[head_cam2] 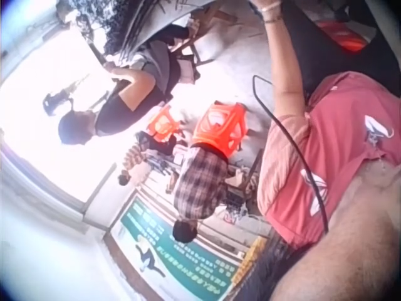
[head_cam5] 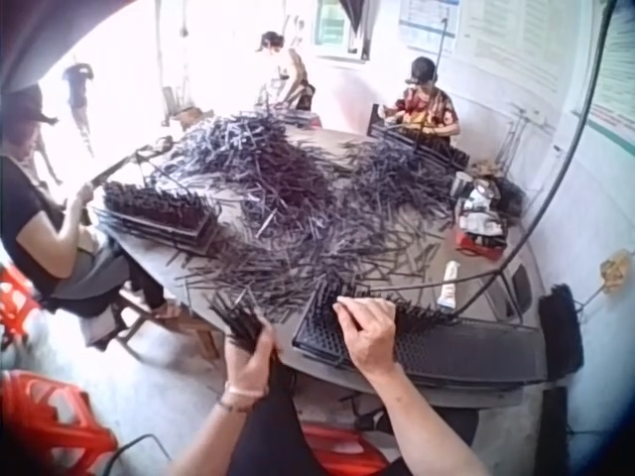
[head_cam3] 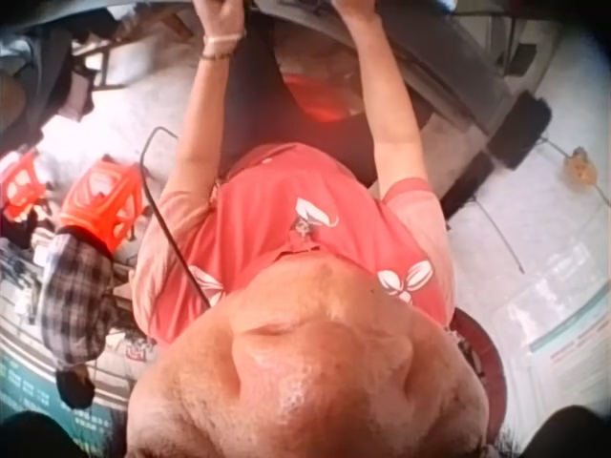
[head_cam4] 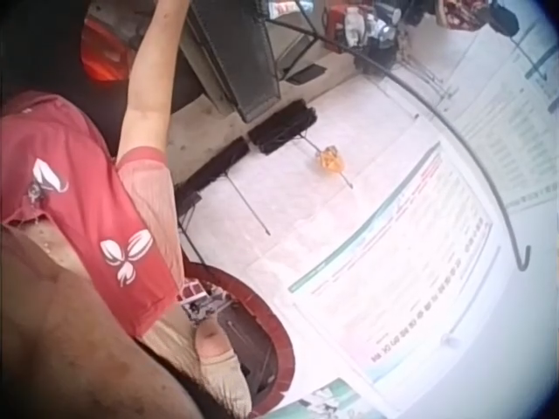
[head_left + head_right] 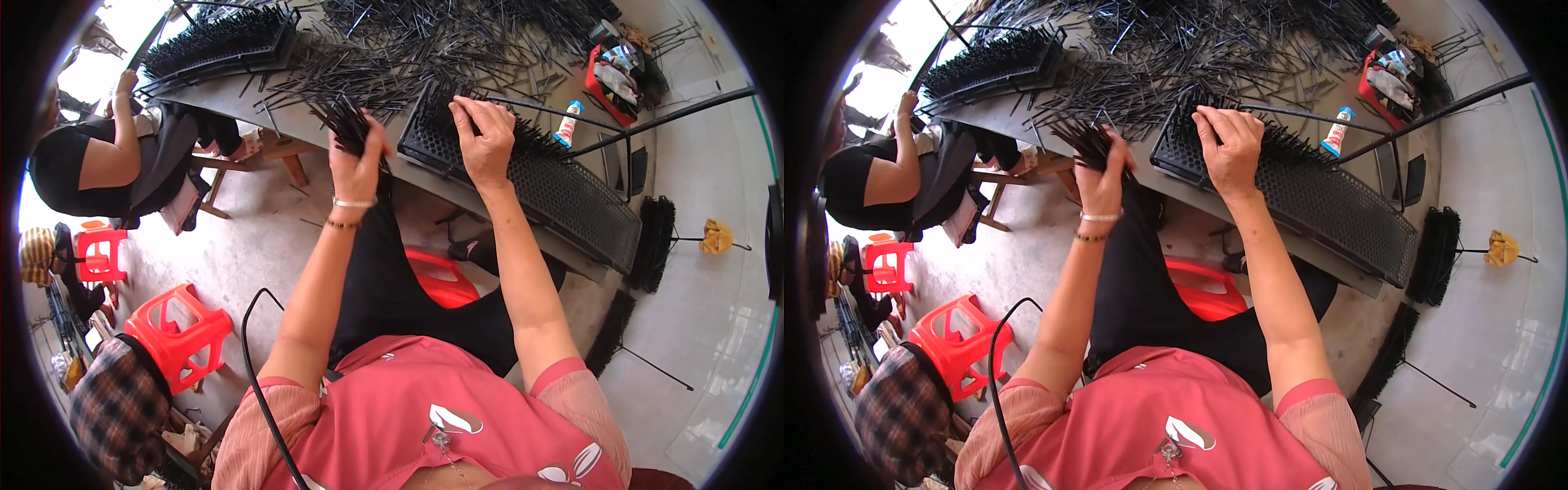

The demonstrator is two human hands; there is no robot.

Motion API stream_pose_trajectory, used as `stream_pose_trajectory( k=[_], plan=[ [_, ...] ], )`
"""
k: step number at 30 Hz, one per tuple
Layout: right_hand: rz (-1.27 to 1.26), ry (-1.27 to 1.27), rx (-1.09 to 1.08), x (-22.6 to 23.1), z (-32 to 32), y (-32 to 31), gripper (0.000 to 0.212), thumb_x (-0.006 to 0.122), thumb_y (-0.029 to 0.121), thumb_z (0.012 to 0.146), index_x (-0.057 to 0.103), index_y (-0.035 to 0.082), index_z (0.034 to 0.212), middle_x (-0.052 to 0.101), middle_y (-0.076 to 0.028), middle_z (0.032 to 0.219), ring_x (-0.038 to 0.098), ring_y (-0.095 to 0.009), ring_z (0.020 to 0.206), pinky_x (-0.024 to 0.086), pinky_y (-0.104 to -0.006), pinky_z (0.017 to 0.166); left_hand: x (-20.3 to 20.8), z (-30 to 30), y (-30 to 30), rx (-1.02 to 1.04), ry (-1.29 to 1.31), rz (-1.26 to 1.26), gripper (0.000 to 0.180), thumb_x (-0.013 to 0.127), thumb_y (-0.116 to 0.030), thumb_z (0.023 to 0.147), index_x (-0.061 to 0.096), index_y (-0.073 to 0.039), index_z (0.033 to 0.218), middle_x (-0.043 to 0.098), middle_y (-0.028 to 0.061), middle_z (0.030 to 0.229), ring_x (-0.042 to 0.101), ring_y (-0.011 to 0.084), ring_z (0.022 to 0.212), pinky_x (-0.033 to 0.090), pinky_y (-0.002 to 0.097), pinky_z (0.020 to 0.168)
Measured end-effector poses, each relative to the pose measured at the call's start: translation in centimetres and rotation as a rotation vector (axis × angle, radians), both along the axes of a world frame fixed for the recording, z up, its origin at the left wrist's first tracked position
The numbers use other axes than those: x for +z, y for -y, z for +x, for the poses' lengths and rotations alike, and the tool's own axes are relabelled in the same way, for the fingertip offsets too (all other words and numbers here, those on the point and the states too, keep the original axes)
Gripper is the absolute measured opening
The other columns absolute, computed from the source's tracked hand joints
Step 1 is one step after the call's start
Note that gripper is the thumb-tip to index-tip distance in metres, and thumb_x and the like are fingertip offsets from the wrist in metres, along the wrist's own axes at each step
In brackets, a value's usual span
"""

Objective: Manually inserting black bristle bundles into a mounting plate grid.

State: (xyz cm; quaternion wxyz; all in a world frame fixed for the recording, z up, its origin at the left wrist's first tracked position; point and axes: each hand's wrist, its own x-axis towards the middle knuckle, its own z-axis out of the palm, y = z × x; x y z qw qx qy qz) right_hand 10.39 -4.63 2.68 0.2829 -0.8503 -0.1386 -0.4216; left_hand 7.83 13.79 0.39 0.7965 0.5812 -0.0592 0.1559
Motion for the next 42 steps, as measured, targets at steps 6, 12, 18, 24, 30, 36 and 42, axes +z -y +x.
stream_pose_trajectory(
  k=[6,12,18,24,30,36,42],
  plan=[
    [0.036,-0.003,0.019,-0.1,-0.3,-1.0,0.012,0.073,0.012,0.078,0.069,0.007,0.088,0.067,-0.003,0.079,0.060,-0.018,0.073,0.042,-0.0285,0.072,-10.8,6.5,-2.5,0.239,0.137,0.095,0.015,0.060,0.000,0.088,0.051,-0.004,0.100,0.057,-0.0001,0.081,0.055,0.0090,0.072,0.047,0.0231,0.068],
    [-0.073,-0.054,0.004,-0.9,-0.7,-0.6,0.014,0.074,0.015,0.077,0.070,0.009,0.089,0.064,-0.001,0.081,0.058,-0.017,0.075,0.040,-0.0291,0.072,-12.3,6.9,-2.8,0.203,0.015,0.466,0.016,0.064,-0.009,0.088,0.053,-0.004,0.099,0.059,0.0004,0.080,0.057,0.0088,0.071,0.047,0.0230,0.067],
    [-0.175,-0.080,-0.006,-1.0,-0.7,-1.0,0.016,0.072,0.018,0.078,0.071,0.009,0.092,0.062,-0.002,0.095,0.056,-0.020,0.085,0.040,-0.0337,0.077,-9.4,8.5,-3.7,0.235,-0.111,-0.158,0.014,0.059,-0.009,0.091,0.051,-0.003,0.101,0.058,0.0029,0.078,0.058,0.0121,0.067,0.050,0.0253,0.065],
    [-0.176,-0.092,-0.073,-1.4,-0.8,-0.6,0.018,0.069,0.015,0.080,0.071,0.010,0.098,0.061,-0.003,0.101,0.056,-0.022,0.092,0.040,-0.0347,0.081,-2.5,9.1,-4.0,0.142,-0.216,-0.684,0.010,0.058,-0.011,0.092,0.053,-0.003,0.097,0.057,0.0057,0.077,0.056,0.0153,0.067,0.054,0.0347,0.065],
    [-0.163,-0.105,-0.052,-1.4,-1.2,-0.6,0.020,0.069,0.016,0.080,0.070,0.010,0.099,0.061,-0.005,0.110,0.055,-0.023,0.101,0.039,-0.0357,0.087,0.3,7.7,-4.3,-0.379,-0.295,-1.165,0.016,0.060,-0.018,0.092,0.054,-0.003,0.097,0.053,0.0027,0.083,0.052,0.0128,0.071,0.050,0.0294,0.064],
    [-0.229,-0.123,-0.055,-0.8,-1.2,-0.4,0.018,0.067,0.016,0.081,0.070,0.009,0.098,0.061,-0.005,0.114,0.054,-0.025,0.105,0.037,-0.0370,0.091,4.0,1.5,-2.1,-0.504,-0.509,-0.782,0.026,0.056,-0.030,0.094,0.053,-0.006,0.102,0.051,-0.0014,0.079,0.045,0.0062,0.063,0.040,0.0208,0.052],
    [-0.228,-0.139,-0.025,-0.7,-1.1,0.2,0.019,0.068,0.017,0.080,0.071,0.010,0.097,0.061,-0.005,0.116,0.054,-0.024,0.106,0.038,-0.0360,0.091,4.0,-5.8,0.2,-0.552,-0.802,-0.427,0.024,0.054,-0.031,0.096,0.054,-0.007,0.102,0.048,-0.0034,0.073,0.039,0.0048,0.054,0.031,0.0191,0.044]
  ],
)
